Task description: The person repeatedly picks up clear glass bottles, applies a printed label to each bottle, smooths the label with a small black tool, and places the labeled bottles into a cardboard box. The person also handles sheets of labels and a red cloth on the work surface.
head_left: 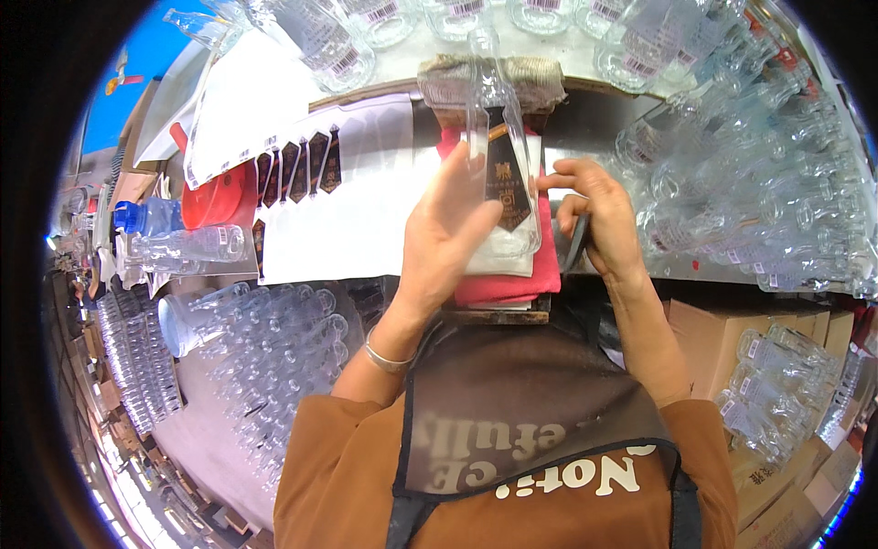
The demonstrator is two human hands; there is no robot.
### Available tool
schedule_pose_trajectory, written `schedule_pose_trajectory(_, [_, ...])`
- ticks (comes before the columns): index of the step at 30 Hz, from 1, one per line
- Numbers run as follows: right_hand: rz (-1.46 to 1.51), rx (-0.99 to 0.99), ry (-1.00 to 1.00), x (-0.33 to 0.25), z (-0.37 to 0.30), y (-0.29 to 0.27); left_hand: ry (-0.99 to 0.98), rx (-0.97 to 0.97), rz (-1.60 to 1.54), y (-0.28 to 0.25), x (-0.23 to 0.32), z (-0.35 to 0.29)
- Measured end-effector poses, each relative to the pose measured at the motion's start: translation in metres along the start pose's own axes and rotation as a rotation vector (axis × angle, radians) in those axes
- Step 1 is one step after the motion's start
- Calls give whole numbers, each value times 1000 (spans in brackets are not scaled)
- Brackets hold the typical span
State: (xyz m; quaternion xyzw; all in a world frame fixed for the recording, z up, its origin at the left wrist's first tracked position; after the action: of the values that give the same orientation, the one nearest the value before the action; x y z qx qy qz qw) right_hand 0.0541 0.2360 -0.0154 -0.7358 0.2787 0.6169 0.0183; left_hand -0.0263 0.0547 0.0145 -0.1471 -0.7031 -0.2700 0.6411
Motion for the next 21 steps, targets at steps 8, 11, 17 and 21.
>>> schedule_pose_trajectory(8, [-454, -46, -476, -76, 4, 43, 12, 39, 32, -2, -1, -2])
schedule_pose_trajectory(11, [-870, -82, -816, -102, 25, 65, 14, 33, 29, -2, -2, -1])
schedule_pose_trajectory(17, [-1025, -153, -1013, -123, 45, 71, 11, 48, 16, 1, -2, 0])
schedule_pose_trajectory(21, [-851, 24, -837, -125, 52, 65, -8, 40, 27, 1, 2, -1])
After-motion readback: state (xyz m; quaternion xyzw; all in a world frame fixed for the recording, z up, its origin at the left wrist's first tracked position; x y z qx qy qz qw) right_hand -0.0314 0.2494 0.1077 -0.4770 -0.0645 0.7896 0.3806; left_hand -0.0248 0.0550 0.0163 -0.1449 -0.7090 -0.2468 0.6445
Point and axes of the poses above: each hand's wrist, its own z-axis towards the middle knuckle, its own y-axis out of the palm, x = y × z, the point moved 4 cm from there along z, towards the middle knuckle, and after that the axes turned 2 degrees about -z, right-handed, at the moved point
